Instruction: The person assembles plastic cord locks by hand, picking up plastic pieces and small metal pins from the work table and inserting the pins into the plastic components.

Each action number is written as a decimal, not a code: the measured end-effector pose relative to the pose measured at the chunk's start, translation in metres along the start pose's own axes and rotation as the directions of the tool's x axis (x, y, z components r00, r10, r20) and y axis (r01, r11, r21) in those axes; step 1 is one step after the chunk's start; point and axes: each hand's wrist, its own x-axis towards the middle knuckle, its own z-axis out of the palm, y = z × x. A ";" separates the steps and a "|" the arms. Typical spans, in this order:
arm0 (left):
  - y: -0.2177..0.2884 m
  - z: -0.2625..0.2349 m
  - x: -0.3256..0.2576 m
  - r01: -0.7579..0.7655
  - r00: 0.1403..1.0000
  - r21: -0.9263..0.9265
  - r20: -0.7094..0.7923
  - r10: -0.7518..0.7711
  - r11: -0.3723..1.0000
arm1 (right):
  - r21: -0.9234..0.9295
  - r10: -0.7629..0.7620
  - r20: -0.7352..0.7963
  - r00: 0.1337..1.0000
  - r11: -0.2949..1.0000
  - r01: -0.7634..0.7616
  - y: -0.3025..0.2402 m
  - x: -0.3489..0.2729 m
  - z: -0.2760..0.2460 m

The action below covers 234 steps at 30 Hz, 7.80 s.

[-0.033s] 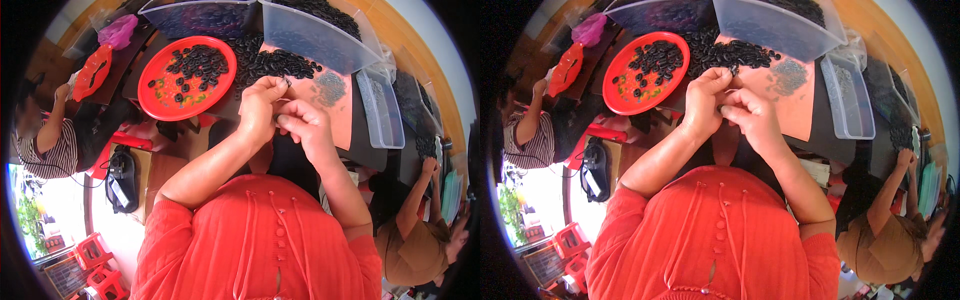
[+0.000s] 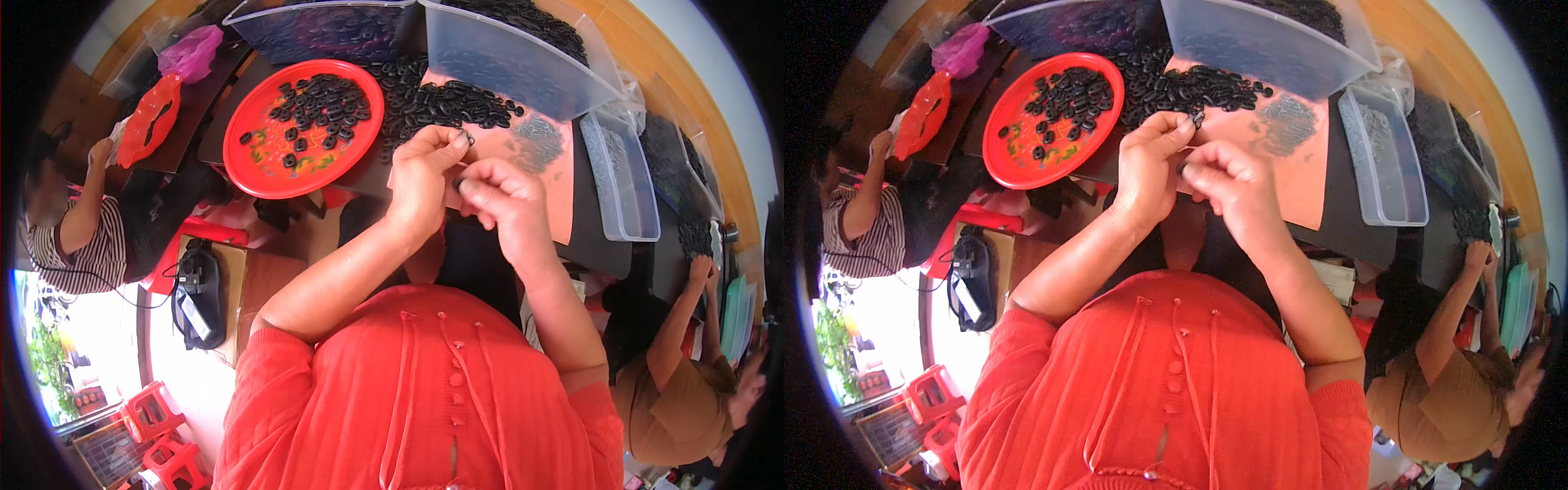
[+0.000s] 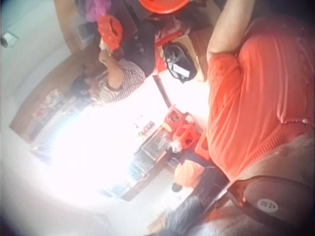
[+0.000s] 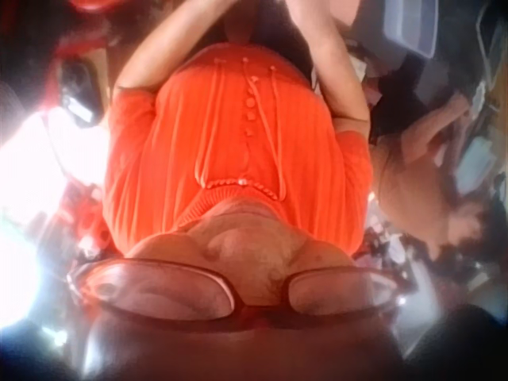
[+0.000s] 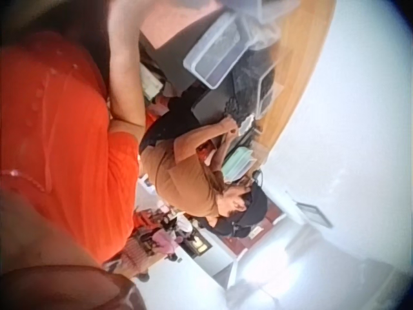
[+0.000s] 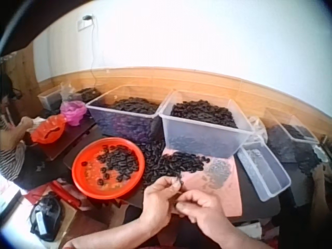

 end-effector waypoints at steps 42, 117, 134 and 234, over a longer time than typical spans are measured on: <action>-0.023 -0.005 -0.006 -0.289 0.955 0.327 0.036 0.294 0.900 | 0.089 -0.056 -0.141 0.988 0.994 0.069 0.012 0.024 -0.008; -0.040 -0.049 -0.056 -0.500 0.823 0.312 0.462 0.331 0.808 | -0.255 0.258 0.350 0.900 0.951 -0.174 -0.018 -0.027 -0.038; -0.040 -0.043 -0.065 -0.512 0.823 0.313 0.443 0.354 0.799 | -0.189 0.179 0.251 0.951 0.973 -0.134 0.007 -0.046 -0.023; 0.012 -0.009 0.042 -0.621 0.545 0.562 0.811 0.213 -0.547 | -0.880 -0.593 0.340 0.730 0.071 0.469 0.019 0.023 -0.066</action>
